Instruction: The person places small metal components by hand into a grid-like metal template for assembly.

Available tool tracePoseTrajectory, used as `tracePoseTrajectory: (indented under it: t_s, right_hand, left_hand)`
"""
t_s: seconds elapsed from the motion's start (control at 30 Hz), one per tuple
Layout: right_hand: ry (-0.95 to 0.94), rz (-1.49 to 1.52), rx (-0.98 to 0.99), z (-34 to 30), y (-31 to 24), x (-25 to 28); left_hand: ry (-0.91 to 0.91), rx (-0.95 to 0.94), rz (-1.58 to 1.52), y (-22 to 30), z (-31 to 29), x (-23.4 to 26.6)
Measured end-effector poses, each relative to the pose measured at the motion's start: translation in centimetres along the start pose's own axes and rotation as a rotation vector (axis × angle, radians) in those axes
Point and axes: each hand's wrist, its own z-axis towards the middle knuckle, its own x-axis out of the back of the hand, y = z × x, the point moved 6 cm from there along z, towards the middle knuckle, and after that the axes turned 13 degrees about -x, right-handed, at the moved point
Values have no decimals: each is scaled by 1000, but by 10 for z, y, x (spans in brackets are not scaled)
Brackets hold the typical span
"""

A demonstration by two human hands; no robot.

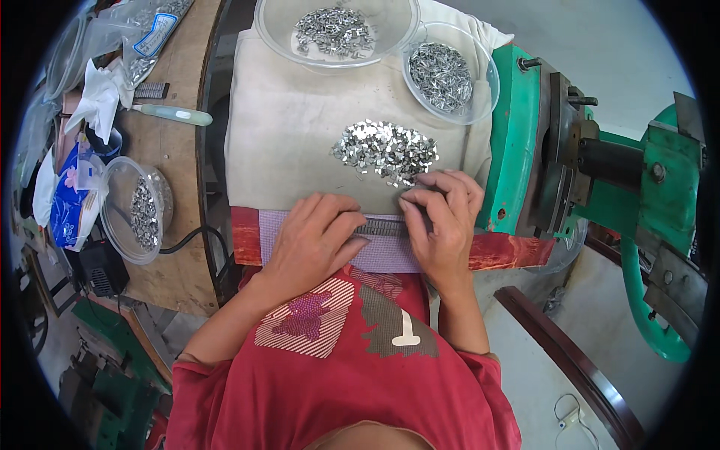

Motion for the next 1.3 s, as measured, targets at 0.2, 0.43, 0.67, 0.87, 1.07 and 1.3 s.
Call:
tracePoseTrajectory:
  t_s: [0.2,0.43,0.67,0.87,1.07,1.3]
  right_hand:
    - [52,-15,26,7,-1,-3]
    - [15,-98,74,19,-11,-12]
    - [-77,32,17,-10,-13,1]
    - [-70,50,-3,-22,-8,0]
    - [56,-46,34,6,2,3]
    - [-71,-101,176,23,-6,-3]
  left_hand:
    - [-4,-74,43,3,7,-12]
    - [23,-52,62,1,8,-10]
    - [26,26,-22,-3,3,-1]
    - [17,31,-12,-2,2,1]
    - [46,18,-14,-4,-3,1]
    - [44,15,3,-2,-3,1]
